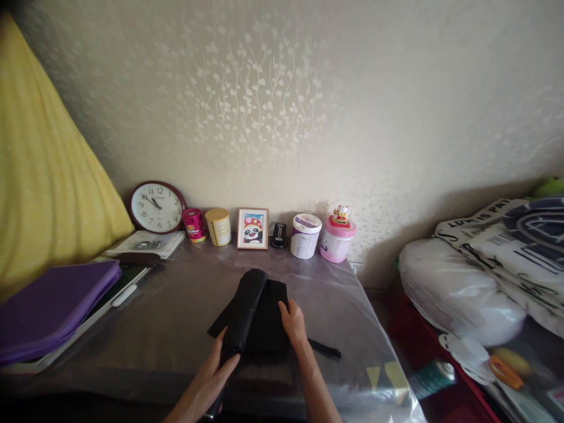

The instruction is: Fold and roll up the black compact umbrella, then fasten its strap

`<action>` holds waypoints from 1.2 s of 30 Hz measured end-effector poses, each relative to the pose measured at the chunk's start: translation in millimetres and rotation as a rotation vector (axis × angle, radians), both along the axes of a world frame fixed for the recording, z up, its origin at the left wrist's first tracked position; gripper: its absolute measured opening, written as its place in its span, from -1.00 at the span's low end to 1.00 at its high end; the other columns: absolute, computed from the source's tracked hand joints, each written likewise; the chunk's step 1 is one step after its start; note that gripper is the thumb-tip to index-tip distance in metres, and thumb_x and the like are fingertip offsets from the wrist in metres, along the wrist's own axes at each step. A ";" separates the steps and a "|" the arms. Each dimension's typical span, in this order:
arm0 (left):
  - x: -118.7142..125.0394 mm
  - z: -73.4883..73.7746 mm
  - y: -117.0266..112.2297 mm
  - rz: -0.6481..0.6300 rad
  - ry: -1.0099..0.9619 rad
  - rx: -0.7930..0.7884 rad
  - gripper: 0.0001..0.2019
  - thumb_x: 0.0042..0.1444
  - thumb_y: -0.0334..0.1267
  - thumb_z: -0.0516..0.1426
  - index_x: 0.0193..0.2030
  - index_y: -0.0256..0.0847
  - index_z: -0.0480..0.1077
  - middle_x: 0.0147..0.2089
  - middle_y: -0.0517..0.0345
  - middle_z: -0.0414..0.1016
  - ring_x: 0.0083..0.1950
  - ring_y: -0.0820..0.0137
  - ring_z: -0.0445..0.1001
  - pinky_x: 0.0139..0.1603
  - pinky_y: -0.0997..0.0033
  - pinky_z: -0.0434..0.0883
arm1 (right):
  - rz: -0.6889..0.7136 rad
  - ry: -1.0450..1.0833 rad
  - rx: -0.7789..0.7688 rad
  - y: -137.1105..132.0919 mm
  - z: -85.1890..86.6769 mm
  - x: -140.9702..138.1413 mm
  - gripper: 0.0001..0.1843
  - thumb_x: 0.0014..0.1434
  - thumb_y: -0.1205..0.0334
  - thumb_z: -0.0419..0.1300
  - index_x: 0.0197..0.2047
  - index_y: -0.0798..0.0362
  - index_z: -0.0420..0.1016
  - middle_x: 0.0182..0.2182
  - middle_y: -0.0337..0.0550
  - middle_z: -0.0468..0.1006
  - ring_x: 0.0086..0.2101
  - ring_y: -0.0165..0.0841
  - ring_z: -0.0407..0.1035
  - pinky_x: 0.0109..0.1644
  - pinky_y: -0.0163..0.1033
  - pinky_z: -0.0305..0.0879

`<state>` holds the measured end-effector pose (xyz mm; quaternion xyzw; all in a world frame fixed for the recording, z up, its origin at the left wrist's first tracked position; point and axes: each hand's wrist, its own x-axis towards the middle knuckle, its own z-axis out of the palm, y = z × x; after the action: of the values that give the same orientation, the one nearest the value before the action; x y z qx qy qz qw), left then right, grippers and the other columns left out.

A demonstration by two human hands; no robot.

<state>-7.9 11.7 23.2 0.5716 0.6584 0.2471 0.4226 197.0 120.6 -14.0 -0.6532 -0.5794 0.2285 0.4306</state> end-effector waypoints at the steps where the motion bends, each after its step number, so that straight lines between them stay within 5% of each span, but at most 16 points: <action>1: -0.2 -0.9 0.1 -0.003 -0.021 0.000 -0.38 0.16 -0.12 -0.14 0.30 -0.25 -0.32 0.10 -0.02 0.32 0.06 0.34 0.36 0.02 0.37 0.29 | 0.014 0.030 -0.003 -0.8 1.7 -0.6 -0.62 0.00 -0.06 0.02 -0.54 0.08 0.41 -0.62 -0.19 0.42 -0.54 -0.33 0.31 -0.47 -0.28 0.19; 10: -0.4 -20.8 3.7 -0.009 -0.102 0.047 -0.39 0.15 -0.17 -0.12 0.28 -0.25 -0.30 0.24 -0.05 0.11 0.20 0.37 0.18 0.17 0.37 0.13 | 0.084 0.254 0.036 5.3 27.9 -20.3 -0.56 0.00 -0.09 0.05 -0.40 0.15 0.47 -0.61 -0.23 0.41 -0.52 -0.38 0.26 -0.48 -0.34 0.17; 17: 3.4 -16.1 3.6 -0.068 0.004 0.038 -0.36 0.16 -0.19 -0.14 0.29 -0.34 -0.38 0.18 -0.15 0.21 0.15 0.32 0.26 0.13 0.34 0.17 | 0.080 0.179 0.047 15.9 48.4 -54.6 -0.60 0.02 0.05 0.08 -0.20 0.20 0.44 -0.55 -0.22 0.43 -0.50 -0.40 0.28 -0.41 -0.34 0.18; 25: 8.7 -9.9 3.9 -0.117 0.169 0.012 -0.35 0.17 -0.19 -0.15 0.29 -0.40 -0.39 0.07 -0.17 0.35 0.06 0.32 0.36 0.02 0.44 0.23 | 0.131 -0.105 -0.067 24.8 49.0 -89.5 -0.55 0.06 0.23 0.08 0.02 0.27 0.29 -0.55 -0.13 0.49 -0.45 -0.33 0.39 -0.41 -0.34 0.16; 31: 12.9 -2.3 2.7 -0.150 0.289 -0.021 -0.36 0.17 -0.18 -0.17 0.28 -0.45 -0.38 -0.06 -0.18 0.44 -0.07 0.30 0.44 -0.09 0.43 0.27 | 0.180 -0.400 -0.162 23.4 54.9 -102.7 -0.57 0.08 0.25 0.06 0.02 0.26 0.26 -0.37 0.04 0.55 -0.27 -0.21 0.44 -0.30 -0.28 0.21; 36: 11.2 -10.3 -0.4 -0.142 0.319 0.014 -0.34 0.18 -0.13 -0.18 0.29 -0.41 -0.41 -0.13 -0.16 0.48 -0.16 0.26 0.48 -0.21 0.41 0.29 | 0.219 -0.521 -0.179 23.8 56.4 -107.5 -0.61 0.10 0.18 0.05 -0.04 0.21 0.30 -0.33 0.08 0.55 -0.24 -0.21 0.44 -0.26 -0.26 0.24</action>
<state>3.3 11.3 12.9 0.6517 0.6733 0.1275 0.3253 89.5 144.4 42.4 -0.6588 -0.7150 0.1484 0.1810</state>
